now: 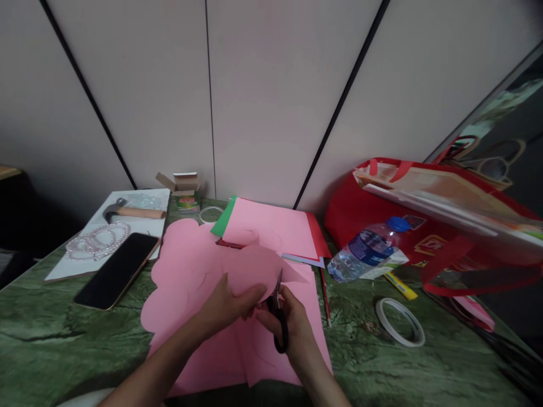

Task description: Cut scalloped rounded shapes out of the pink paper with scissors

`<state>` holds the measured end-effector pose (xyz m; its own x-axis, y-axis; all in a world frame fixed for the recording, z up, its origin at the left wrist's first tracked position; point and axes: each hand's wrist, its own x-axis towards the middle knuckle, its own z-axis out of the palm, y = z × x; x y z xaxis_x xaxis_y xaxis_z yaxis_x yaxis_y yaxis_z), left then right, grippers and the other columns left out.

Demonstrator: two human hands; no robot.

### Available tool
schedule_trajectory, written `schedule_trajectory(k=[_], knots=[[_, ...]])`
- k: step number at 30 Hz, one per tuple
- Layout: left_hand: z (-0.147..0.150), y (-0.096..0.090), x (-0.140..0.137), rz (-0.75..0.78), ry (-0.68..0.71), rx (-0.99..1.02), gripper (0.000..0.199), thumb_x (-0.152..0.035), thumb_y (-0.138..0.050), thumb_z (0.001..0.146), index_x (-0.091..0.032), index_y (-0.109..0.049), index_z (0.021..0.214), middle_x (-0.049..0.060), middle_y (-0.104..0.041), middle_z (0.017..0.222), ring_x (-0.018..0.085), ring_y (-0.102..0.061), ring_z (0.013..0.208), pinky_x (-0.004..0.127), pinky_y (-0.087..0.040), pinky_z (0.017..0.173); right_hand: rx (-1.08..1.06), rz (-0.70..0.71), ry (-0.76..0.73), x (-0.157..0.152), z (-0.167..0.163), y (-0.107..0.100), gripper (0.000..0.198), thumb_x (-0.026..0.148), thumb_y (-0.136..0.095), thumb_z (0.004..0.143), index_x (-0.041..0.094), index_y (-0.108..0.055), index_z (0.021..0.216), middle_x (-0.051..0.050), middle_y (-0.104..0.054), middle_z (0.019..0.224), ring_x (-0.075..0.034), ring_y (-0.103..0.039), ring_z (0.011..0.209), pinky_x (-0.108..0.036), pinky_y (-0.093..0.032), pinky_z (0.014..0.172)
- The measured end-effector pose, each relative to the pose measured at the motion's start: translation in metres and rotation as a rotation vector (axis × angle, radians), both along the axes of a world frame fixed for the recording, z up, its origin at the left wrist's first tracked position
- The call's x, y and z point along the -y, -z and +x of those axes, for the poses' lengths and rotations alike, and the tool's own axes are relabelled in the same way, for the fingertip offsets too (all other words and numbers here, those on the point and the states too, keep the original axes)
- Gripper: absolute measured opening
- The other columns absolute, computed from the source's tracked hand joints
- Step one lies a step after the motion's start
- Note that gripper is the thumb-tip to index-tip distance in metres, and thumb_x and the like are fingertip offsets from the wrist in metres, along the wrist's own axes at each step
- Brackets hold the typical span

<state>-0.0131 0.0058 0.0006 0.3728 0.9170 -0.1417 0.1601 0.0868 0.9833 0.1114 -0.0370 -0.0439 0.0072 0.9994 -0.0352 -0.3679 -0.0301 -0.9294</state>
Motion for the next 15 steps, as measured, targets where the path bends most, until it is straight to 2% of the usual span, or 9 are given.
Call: schedule_trajectory(k=[6, 15], knots=[[0.0007, -0.0003, 0.0010, -0.013, 0.040, 0.048, 0.023, -0.024, -0.054, 0.072, -0.014, -0.055, 0.051, -0.003, -0.050, 0.041, 0.009, -0.046, 0.037, 0.019, -0.037, 0.039, 0.009, -0.007, 0.009, -0.0006, -0.0023, -0.0102, 0.037, 0.033, -0.077, 0.052, 0.021, -0.051, 0.074, 0.005, -0.055, 0.056, -0.013, -0.051, 0.050, -0.026, -0.042, 0.052], [0.0016, 0.0021, -0.0001, -0.035, 0.013, 0.051, 0.022, -0.024, -0.056, 0.070, -0.015, -0.055, 0.050, -0.004, -0.050, 0.040, 0.009, -0.046, 0.037, 0.020, -0.037, 0.039, -0.015, -0.002, 0.012, -0.0006, -0.0022, -0.0071, 0.036, 0.031, -0.078, 0.052, 0.021, -0.051, 0.074, 0.006, -0.055, 0.055, -0.012, -0.051, 0.049, -0.025, -0.043, 0.052]])
